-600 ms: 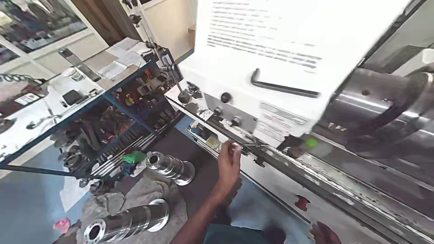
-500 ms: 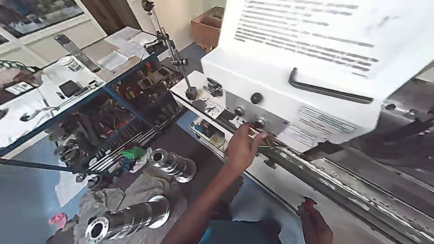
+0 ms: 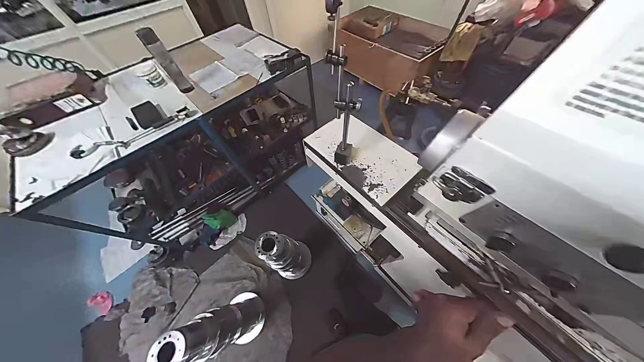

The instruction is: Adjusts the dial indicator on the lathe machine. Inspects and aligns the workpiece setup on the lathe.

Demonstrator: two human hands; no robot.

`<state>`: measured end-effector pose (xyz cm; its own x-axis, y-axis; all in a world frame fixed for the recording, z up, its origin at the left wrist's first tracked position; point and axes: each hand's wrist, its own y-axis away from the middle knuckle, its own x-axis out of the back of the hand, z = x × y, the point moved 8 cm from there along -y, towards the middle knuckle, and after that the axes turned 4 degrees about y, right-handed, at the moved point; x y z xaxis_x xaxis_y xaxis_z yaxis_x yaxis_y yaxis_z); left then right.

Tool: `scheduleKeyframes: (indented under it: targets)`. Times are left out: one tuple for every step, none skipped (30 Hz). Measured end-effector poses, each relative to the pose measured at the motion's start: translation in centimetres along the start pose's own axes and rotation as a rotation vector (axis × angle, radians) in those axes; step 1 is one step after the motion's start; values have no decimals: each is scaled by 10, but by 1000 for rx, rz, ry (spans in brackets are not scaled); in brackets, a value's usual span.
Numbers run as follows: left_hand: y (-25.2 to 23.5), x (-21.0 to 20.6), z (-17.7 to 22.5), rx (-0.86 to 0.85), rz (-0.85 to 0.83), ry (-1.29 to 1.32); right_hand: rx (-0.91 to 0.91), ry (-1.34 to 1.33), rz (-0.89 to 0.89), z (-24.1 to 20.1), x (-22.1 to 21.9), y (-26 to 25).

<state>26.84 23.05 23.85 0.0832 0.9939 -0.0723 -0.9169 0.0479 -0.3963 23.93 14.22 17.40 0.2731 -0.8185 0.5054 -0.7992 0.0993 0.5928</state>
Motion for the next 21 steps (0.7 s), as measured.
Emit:
scheduleKeyframes:
  targets:
    - [2,23,-7,-11,73,-9,112,-1,-23,-29,-15,-11]
    - [0,51,-14,0,165,1,237,-11,-64,-57,-31,-23]
    - [-6,82,-18,21,272,19,390,-40,-91,-87,-51,-39]
    - [-18,116,-20,48,381,64,574,-54,-73,-119,-71,-58]
    - [-34,152,-19,85,486,93,734,-79,-49,-152,-92,-80]
    - [-54,187,-17,116,568,72,848,-47,-50,-181,-115,-104]
    - [-75,222,-15,152,614,4,908,-11,-50,-206,-139,-130]
    - [-99,255,-14,195,621,-88,951,17,-24,-229,-159,-159]
    - [-123,282,-15,257,599,-187,952,43,12,-251,-174,-184]
    - [-145,304,-16,319,558,-290,882,91,30,-270,-185,-206]
    - [-168,322,-20,351,514,-383,821,155,69,-289,-192,-225]
    - [-189,338,-28,370,476,-447,745,231,96,-307,-196,-240]
    - [-208,352,-36,382,451,-469,652,320,81,-321,-200,-248]
    - [-225,364,-47,388,443,-450,580,389,56,-331,-205,-254]
    - [-240,376,-61,370,455,-406,516,434,25,-336,-209,-257]
    - [-251,385,-72,360,475,-326,467,471,10,-337,-211,-258]
    - [-264,391,-81,344,483,-220,439,493,14,-338,-212,-260]
    - [-278,396,-89,332,472,-116,423,510,24,-338,-213,-262]
    - [-287,398,-95,332,426,-39,414,536,29,-338,-215,-263]
    - [-291,397,-100,349,342,12,407,573,23,-338,-220,-263]
    - [-293,393,-103,378,236,46,393,621,12,-339,-225,-262]
